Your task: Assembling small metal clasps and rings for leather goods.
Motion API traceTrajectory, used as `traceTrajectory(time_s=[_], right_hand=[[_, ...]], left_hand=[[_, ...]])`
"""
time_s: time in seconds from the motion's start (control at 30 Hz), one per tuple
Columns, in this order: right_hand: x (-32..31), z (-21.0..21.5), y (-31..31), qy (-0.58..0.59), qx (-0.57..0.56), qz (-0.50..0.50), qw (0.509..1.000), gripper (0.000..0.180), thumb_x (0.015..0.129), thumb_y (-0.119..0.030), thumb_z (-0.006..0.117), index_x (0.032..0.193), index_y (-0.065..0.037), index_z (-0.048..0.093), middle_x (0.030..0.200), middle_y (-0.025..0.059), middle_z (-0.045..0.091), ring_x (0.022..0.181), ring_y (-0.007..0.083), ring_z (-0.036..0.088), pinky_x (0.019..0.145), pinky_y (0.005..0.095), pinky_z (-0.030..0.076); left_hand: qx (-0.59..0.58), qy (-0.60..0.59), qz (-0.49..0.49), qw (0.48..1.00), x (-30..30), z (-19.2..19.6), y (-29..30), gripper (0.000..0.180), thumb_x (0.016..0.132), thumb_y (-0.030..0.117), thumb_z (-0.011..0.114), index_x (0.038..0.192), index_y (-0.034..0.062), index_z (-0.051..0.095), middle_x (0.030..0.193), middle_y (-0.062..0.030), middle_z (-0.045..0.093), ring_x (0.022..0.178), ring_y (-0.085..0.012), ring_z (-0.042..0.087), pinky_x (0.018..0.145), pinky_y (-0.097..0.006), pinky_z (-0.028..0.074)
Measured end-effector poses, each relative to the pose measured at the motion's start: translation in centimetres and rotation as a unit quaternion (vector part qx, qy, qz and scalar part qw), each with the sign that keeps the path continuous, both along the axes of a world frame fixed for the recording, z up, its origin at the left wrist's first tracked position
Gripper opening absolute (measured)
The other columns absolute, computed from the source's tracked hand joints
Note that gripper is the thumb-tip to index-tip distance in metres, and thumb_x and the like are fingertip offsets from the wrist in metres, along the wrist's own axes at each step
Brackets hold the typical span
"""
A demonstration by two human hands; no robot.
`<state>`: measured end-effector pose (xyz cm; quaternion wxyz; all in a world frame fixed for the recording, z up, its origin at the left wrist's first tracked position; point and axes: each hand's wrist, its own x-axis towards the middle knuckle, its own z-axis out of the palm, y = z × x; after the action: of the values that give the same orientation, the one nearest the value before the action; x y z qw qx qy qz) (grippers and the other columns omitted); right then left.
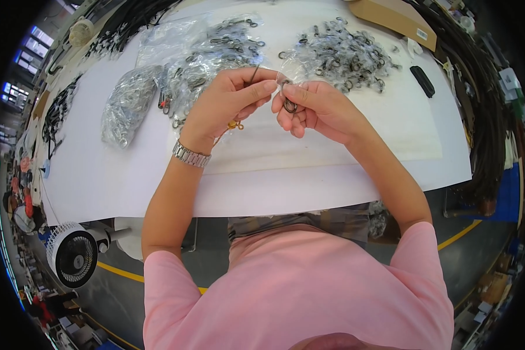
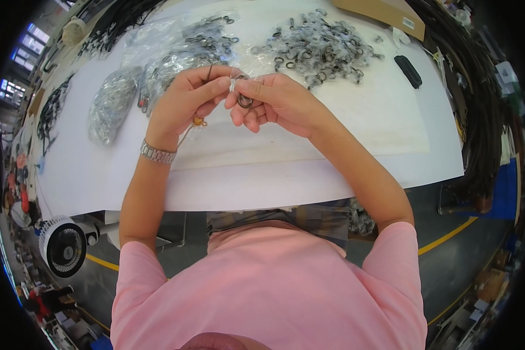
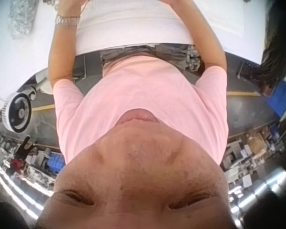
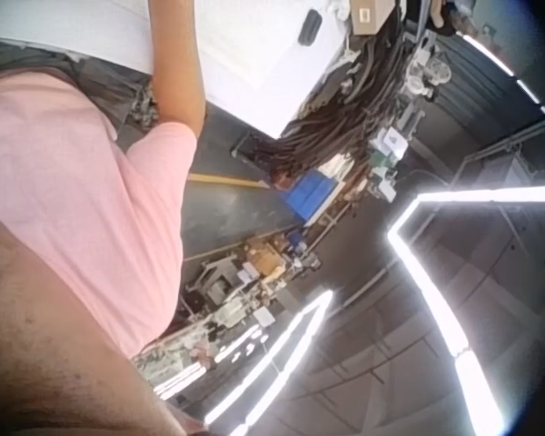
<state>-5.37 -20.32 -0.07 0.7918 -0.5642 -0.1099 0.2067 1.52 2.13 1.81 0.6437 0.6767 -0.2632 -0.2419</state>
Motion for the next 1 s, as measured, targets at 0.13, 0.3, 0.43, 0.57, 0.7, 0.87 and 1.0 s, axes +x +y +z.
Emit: traceTrajectory(time_s=[0.13, 0.3, 0.43, 0.57, 0.7, 0.87, 1.0], right_hand=[[0.3, -0.6, -0.2, 0.081, 0.097, 0.090, 0.988, 0.040, 0.109, -0.037, 0.054, 0.103, -0.001, 0.070, 0.079, 0.0039, 0.070, 0.060, 0.0093, 0.062, 0.061, 0.0242, 0.051], [-0.1, -0.2, 0.6, 0.040, 0.009, 0.008, 0.999, 0.038, 0.107, -0.036, 0.057, 0.099, -0.002, 0.071, 0.073, 0.0009, 0.066, 0.058, 0.0083, 0.057, 0.059, 0.0233, 0.047], [-1.4, 0.3, 1.8, -0.203, -0.334, -0.148, 0.908, 0.034, 0.107, -0.031, 0.056, 0.100, -0.003, 0.072, 0.071, 0.0008, 0.065, 0.060, 0.0098, 0.058, 0.059, 0.0245, 0.047], [-1.3, 0.8, 1.1, -0.143, -0.275, -0.122, 0.943, 0.033, 0.108, -0.028, 0.053, 0.099, -0.002, 0.072, 0.072, 0.0025, 0.067, 0.063, 0.0108, 0.060, 0.059, 0.0260, 0.046], [0.1, 0.9, -0.1, 0.006, -0.025, 0.004, 1.000, 0.031, 0.108, -0.027, 0.053, 0.103, 0.000, 0.069, 0.075, 0.0017, 0.064, 0.061, 0.0101, 0.055, 0.055, 0.0264, 0.043], [-0.3, 0.6, -1.2, 0.178, 0.085, 0.068, 0.978, 0.025, 0.109, -0.026, 0.051, 0.109, -0.002, 0.058, 0.073, -0.0047, 0.049, 0.055, 0.0032, 0.039, 0.046, 0.0194, 0.030], [-0.3, -1.9, -2.5, 0.215, 0.110, 0.006, 0.970, 0.023, 0.107, -0.024, 0.052, 0.103, -0.002, 0.059, 0.067, -0.0049, 0.046, 0.051, 0.0038, 0.038, 0.044, 0.0199, 0.030]], left_hand=[[-0.068, 0.056, -0.072, 0.994, -0.5, -0.3, -0.5, 0.023, 0.102, 0.016, 0.064, 0.118, -0.0009, 0.068, 0.078, -0.0010, 0.066, 0.054, -0.0008, 0.042, 0.048, -0.017, 0.028], [-0.044, 0.035, 0.012, 0.998, -0.7, -0.6, -0.6, 0.012, 0.099, 0.013, 0.069, 0.103, 0.0020, 0.067, 0.077, -0.0013, 0.065, 0.053, -0.0009, 0.040, 0.047, -0.019, 0.027], [-0.062, 0.029, 0.027, 0.997, -1.2, -0.7, -1.3, 0.011, 0.098, 0.012, 0.069, 0.102, 0.0020, 0.067, 0.074, -0.0002, 0.063, 0.052, -0.0010, 0.040, 0.046, -0.019, 0.026], [-0.045, 0.032, 0.043, 0.998, -1.4, -0.3, -1.9, 0.010, 0.098, 0.012, 0.069, 0.100, 0.0022, 0.067, 0.072, 0.0008, 0.061, 0.053, -0.0008, 0.041, 0.045, -0.020, 0.026], [-0.026, -0.056, 0.060, 0.996, -1.7, 0.8, -1.0, 0.008, 0.097, 0.011, 0.070, 0.097, 0.0038, 0.068, 0.075, -0.0003, 0.065, 0.057, -0.0005, 0.048, 0.045, -0.018, 0.030], [-0.073, -0.130, -0.021, 0.989, -1.1, -0.5, -1.4, 0.013, 0.094, 0.012, 0.073, 0.092, 0.0004, 0.067, 0.074, -0.0038, 0.071, 0.065, -0.0085, 0.064, 0.060, -0.024, 0.050], [-0.058, -0.162, -0.082, 0.982, -1.0, -0.4, -1.6, 0.013, 0.094, 0.015, 0.073, 0.092, 0.0028, 0.070, 0.066, -0.0002, 0.065, 0.056, -0.0054, 0.055, 0.051, -0.023, 0.041]])
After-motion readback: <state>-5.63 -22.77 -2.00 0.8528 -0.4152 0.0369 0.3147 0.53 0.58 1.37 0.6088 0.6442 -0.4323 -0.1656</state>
